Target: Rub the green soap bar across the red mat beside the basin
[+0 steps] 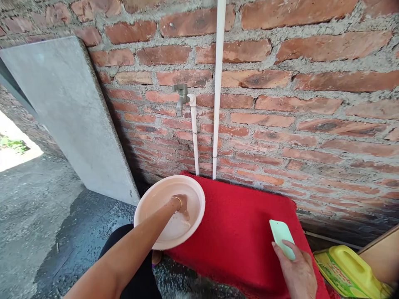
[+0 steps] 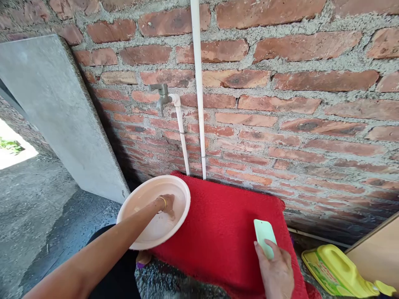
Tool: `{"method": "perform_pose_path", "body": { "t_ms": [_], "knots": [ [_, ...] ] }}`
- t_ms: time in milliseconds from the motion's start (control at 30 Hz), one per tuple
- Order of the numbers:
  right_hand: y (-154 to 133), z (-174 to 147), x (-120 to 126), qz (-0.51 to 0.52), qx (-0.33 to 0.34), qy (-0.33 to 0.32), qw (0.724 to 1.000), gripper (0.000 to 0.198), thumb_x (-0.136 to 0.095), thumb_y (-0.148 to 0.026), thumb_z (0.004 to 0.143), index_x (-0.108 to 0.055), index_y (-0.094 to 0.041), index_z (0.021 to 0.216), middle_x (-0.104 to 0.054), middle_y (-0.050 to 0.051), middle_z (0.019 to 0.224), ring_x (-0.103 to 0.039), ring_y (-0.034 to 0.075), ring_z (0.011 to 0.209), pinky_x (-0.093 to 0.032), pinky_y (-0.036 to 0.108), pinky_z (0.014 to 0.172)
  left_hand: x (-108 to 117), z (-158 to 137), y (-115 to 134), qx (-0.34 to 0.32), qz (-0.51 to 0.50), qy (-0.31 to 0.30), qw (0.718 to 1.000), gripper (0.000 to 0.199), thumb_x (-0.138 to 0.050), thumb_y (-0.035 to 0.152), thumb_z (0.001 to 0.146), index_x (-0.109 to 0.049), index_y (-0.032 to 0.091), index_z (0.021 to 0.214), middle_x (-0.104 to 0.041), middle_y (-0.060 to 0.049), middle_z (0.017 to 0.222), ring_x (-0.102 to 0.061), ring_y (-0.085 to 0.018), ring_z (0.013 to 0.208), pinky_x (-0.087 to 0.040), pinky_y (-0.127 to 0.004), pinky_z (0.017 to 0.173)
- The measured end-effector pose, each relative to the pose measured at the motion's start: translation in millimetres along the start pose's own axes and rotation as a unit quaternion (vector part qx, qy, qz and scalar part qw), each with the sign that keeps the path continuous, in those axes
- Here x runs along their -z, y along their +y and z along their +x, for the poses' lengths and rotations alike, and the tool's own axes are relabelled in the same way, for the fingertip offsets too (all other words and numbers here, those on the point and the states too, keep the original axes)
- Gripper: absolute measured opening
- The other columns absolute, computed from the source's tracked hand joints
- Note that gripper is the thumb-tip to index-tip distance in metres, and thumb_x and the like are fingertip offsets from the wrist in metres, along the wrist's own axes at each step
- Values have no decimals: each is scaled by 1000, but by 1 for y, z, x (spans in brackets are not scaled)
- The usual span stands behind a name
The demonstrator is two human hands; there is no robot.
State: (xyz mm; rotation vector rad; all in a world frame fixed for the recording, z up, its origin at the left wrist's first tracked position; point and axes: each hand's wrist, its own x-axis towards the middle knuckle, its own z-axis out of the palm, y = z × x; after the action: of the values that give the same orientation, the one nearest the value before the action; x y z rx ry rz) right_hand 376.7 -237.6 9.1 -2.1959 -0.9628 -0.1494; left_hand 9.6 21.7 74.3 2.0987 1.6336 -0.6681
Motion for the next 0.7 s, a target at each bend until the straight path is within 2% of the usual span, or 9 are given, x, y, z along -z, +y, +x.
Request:
{"method": "perform_pose_path", "body": {
  "t_ms": [100, 200, 300, 400, 467, 533, 600, 700],
  "knots": [
    [-37, -19, -18, 57, 35, -70, 995, 61, -48, -80, 76, -73, -28, 96, -66, 10, 95, -65, 26, 79, -56, 42, 75, 0, 0, -1, -5, 8, -1, 1000, 79, -93, 39, 37, -66, 16, 108, -73, -16, 120, -66, -37, 115, -54, -43, 95],
    [-85, -48, -41, 93, 122, -128, 980, 44, -54, -64, 82, -72, -27, 98, -65, 7, 99, -65, 23, 87, -55, 38, 84, -1, 1, -2, -1, 0, 2, 1000, 82, -93, 43, 33, -67, 18, 107, -73, -14, 120, -67, -37, 113, -54, -43, 94],
    [-129, -77, -58, 83, 193, -175, 962, 23, -65, -43, 80, -72, -30, 97, -65, 4, 100, -64, 22, 92, -52, 36, 87, -1, 1, -3, -12, 0, 3, 1000, 85, -92, 47, 34, -68, 17, 109, -73, -16, 119, -68, -38, 112, -55, -43, 93],
    [-153, -94, -64, 49, 222, -211, 951, 22, -72, -29, 75, -72, -31, 96, -65, 2, 100, -63, 22, 91, -52, 34, 85, -2, 1, -5, -14, 8, -4, 1000, 87, -91, 49, 36, -67, 16, 113, -73, -18, 119, -67, -39, 111, -55, -42, 90],
    [-154, -96, -65, 38, 226, -220, 948, 23, -73, -27, 74, -72, -30, 97, -65, 2, 99, -63, 21, 90, -51, 33, 83, -3, 2, -6, -12, 14, -8, 1000, 88, -90, 49, 38, -66, 14, 116, -71, -20, 123, -67, -39, 113, -55, -42, 89],
    [-141, -91, -63, 36, 216, -209, 953, 23, -71, -29, 75, -72, -30, 98, -65, 2, 100, -63, 20, 91, -51, 32, 84, -5, 4, -7, -13, 17, -5, 1000, 90, -89, 50, 42, -64, 13, 119, -69, -21, 126, -65, -39, 116, -55, -41, 90],
    [-119, -80, -58, 37, 196, -185, 962, 22, -68, -33, 77, -72, -30, 99, -64, 3, 101, -63, 20, 91, -51, 32, 86, -6, 5, -8, -15, 18, 0, 1000, 90, -88, 51, 43, -63, 12, 121, -68, -22, 129, -64, -39, 118, -54, -40, 91],
    [-76, -59, -45, 37, 154, -152, 976, 26, -62, -43, 81, -72, -29, 99, -64, 4, 101, -64, 21, 90, -52, 34, 87, -7, 8, -9, -12, 13, 1, 1000, 95, -89, 52, 37, -64, 14, 120, -67, -22, 130, -64, -40, 119, -54, -42, 92]
  ]
}}
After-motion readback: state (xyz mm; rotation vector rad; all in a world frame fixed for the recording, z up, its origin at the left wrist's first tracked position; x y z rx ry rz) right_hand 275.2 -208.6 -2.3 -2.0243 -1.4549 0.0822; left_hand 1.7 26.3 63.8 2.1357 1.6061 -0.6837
